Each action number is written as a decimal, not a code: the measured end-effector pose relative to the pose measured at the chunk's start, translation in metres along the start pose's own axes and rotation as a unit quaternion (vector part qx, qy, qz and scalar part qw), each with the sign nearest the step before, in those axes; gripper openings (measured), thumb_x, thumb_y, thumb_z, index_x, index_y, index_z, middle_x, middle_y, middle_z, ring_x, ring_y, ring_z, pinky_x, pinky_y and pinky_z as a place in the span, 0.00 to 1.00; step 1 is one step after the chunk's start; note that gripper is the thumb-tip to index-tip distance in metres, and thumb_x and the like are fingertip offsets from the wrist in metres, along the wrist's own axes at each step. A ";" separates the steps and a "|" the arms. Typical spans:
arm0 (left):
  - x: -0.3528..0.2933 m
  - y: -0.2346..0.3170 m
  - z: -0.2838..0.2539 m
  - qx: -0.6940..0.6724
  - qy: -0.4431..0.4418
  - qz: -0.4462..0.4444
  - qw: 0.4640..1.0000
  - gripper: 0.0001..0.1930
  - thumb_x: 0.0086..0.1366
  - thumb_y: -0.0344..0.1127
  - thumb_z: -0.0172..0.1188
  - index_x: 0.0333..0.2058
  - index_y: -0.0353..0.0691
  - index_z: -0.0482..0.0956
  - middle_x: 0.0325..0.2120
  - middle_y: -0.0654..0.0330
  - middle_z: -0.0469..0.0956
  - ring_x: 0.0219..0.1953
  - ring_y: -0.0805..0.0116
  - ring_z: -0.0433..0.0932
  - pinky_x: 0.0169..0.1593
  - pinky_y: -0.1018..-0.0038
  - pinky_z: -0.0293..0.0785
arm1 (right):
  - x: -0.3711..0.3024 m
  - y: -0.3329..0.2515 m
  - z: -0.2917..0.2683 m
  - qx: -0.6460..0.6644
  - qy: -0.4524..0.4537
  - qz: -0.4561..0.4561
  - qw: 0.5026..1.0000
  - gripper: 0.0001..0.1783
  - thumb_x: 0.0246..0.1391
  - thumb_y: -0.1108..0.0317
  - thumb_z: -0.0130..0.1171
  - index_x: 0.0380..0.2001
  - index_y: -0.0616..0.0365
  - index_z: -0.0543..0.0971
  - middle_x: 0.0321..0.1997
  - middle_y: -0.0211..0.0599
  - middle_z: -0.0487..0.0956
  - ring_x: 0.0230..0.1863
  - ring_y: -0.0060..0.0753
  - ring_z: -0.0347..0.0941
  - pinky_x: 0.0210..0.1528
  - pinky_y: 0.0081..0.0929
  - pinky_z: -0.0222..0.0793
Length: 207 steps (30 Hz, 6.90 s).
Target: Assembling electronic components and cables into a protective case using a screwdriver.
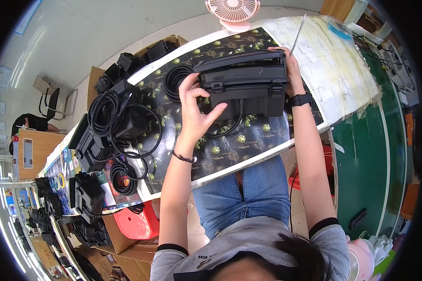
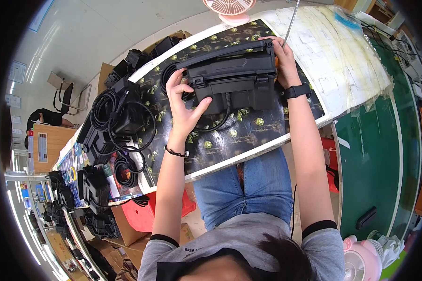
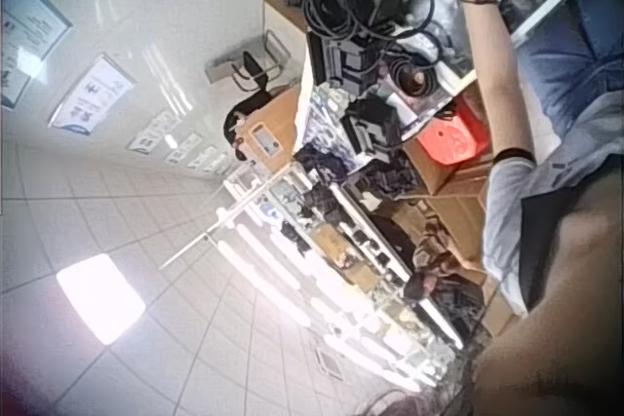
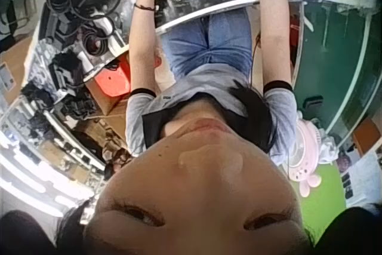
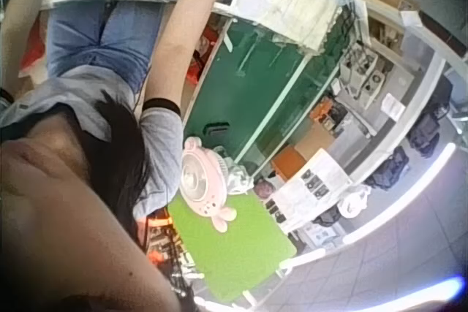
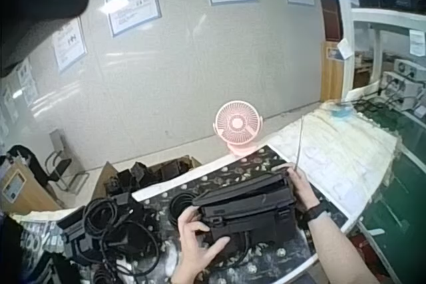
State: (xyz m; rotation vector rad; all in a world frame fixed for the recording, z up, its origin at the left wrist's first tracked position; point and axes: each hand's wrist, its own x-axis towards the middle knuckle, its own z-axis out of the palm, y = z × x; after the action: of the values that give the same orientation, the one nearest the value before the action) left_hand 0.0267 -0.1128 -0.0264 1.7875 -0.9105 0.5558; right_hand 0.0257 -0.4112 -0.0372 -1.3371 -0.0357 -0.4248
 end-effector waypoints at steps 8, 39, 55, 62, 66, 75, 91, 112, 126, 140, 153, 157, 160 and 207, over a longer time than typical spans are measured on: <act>-0.002 0.003 0.000 -0.001 -0.007 -0.016 1.000 0.24 0.49 0.31 0.74 0.42 0.43 0.69 0.61 0.48 0.58 0.64 0.48 0.60 0.65 0.54 0.59 | -0.001 -0.001 0.001 -0.003 0.003 -0.002 1.000 0.31 0.63 0.41 0.48 0.50 0.59 0.74 0.52 0.33 0.76 0.49 0.21 0.72 0.52 0.23 0.70; 0.009 0.062 0.049 0.317 0.020 0.153 0.936 0.11 0.53 0.45 0.68 0.37 0.61 0.81 0.54 0.68 0.73 0.59 0.67 0.68 0.65 0.56 0.51 | 0.001 0.006 0.002 0.067 -0.057 0.001 0.996 0.23 0.63 0.50 0.54 0.48 0.59 0.73 0.54 0.37 0.76 0.50 0.24 0.74 0.52 0.24 0.72; 0.003 0.069 0.059 0.387 0.039 0.105 0.915 0.16 0.48 0.52 0.71 0.35 0.60 0.82 0.57 0.69 0.72 0.60 0.65 0.68 0.69 0.46 0.23 | 0.001 0.007 0.011 -0.001 -0.100 -0.012 0.995 0.21 0.63 0.54 0.54 0.50 0.60 0.72 0.53 0.40 0.78 0.55 0.29 0.72 0.60 0.27 0.66; 0.007 0.071 0.055 0.291 0.046 0.086 0.952 0.17 0.44 0.45 0.76 0.34 0.59 0.82 0.51 0.72 0.76 0.60 0.65 0.68 0.70 0.50 0.23 | 0.001 0.008 0.011 0.002 -0.098 -0.014 0.995 0.23 0.62 0.51 0.57 0.49 0.60 0.73 0.52 0.40 0.78 0.55 0.28 0.72 0.59 0.27 0.67; 0.009 0.072 0.055 0.266 0.037 0.087 0.959 0.15 0.45 0.44 0.74 0.33 0.59 0.81 0.48 0.75 0.77 0.59 0.67 0.69 0.70 0.49 0.24 | 0.001 0.008 0.012 0.001 -0.094 -0.008 0.996 0.23 0.61 0.51 0.57 0.49 0.60 0.73 0.53 0.39 0.78 0.55 0.27 0.73 0.59 0.27 0.67; 0.017 0.076 0.052 0.295 0.062 0.140 0.943 0.11 0.51 0.40 0.72 0.33 0.56 0.80 0.43 0.76 0.81 0.51 0.70 0.76 0.71 0.52 0.31 | -0.001 0.003 0.015 -0.024 -0.117 0.013 0.993 0.15 0.62 0.61 0.56 0.47 0.58 0.74 0.52 0.36 0.79 0.46 0.17 0.75 0.42 0.13 0.71; 0.019 0.076 0.048 0.264 0.020 0.134 0.955 0.23 0.47 0.41 0.74 0.45 0.54 0.82 0.38 0.72 0.77 0.42 0.74 0.76 0.60 0.64 0.57 | -0.003 0.001 0.018 -0.006 -0.112 0.018 0.994 0.12 0.62 0.65 0.55 0.47 0.57 0.74 0.51 0.33 0.80 0.32 0.05 0.70 0.25 0.06 0.63; 0.014 0.069 0.043 0.277 -0.152 0.162 0.935 0.49 0.34 0.38 0.76 0.61 0.45 0.68 0.62 0.61 0.66 0.65 0.48 0.62 0.65 0.52 0.60 | -0.002 0.006 0.026 -0.007 -0.038 0.079 0.996 0.18 0.62 0.57 0.58 0.50 0.55 0.76 0.23 0.16 0.68 0.21 0.09 0.61 0.22 0.12 0.59; 0.031 0.065 0.056 0.329 -0.179 0.170 0.912 0.33 0.50 0.43 0.70 0.56 0.43 0.73 0.61 0.58 0.66 0.63 0.37 0.60 0.65 0.51 0.62 | 0.002 0.022 0.025 -0.037 -0.028 0.117 0.992 0.23 0.65 0.57 0.54 0.60 0.53 0.72 0.28 0.16 0.74 0.21 0.07 0.63 0.22 0.09 0.59; 0.027 0.046 -0.001 0.292 0.049 0.094 0.951 0.30 0.49 0.39 0.68 0.53 0.40 0.74 0.55 0.56 0.74 0.57 0.54 0.71 0.64 0.56 0.57 | 0.004 0.021 0.022 -0.029 -0.038 0.116 0.992 0.21 0.64 0.58 0.56 0.58 0.52 0.75 0.27 0.15 0.72 0.21 0.08 0.62 0.22 0.10 0.61; 0.023 0.018 -0.001 0.111 -0.084 0.103 0.985 0.45 0.40 0.44 0.78 0.58 0.37 0.68 0.58 0.51 0.70 0.64 0.47 0.64 0.67 0.48 0.55 | 0.003 0.015 0.006 -0.019 0.092 0.115 0.989 0.16 0.63 0.61 0.55 0.51 0.51 0.80 0.23 0.13 0.72 0.20 0.06 0.63 0.20 0.10 0.56; 0.025 0.010 0.011 0.118 -0.008 0.139 0.983 0.36 0.43 0.41 0.76 0.53 0.38 0.74 0.52 0.55 0.76 0.59 0.47 0.71 0.64 0.50 0.63 | 0.004 0.013 0.009 -0.035 0.100 0.137 0.985 0.16 0.63 0.59 0.55 0.51 0.51 0.80 0.25 0.14 0.73 0.21 0.06 0.63 0.22 0.10 0.56; 0.028 0.006 0.018 0.125 0.023 0.140 0.982 0.31 0.44 0.35 0.73 0.50 0.38 0.77 0.49 0.55 0.78 0.57 0.47 0.73 0.62 0.52 0.66 | 0.006 0.016 0.010 -0.081 0.108 0.144 0.980 0.17 0.63 0.57 0.55 0.51 0.51 0.80 0.25 0.16 0.74 0.22 0.08 0.64 0.23 0.12 0.57; 0.067 0.038 0.035 0.232 -0.072 -0.007 0.970 0.08 0.53 0.35 0.66 0.32 0.47 0.78 0.47 0.65 0.79 0.52 0.62 0.76 0.59 0.62 0.64 | -0.007 0.001 0.035 -0.351 0.152 -0.158 0.910 0.15 0.58 0.72 0.58 0.48 0.46 0.78 0.31 0.39 0.82 0.33 0.40 0.81 0.36 0.29 0.73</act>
State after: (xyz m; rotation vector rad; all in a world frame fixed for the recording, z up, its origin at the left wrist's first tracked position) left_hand 0.0360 -0.1746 0.0305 2.2786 -0.9159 0.6780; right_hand 0.0266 -0.3764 -0.0316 -1.9660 0.1805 -0.9825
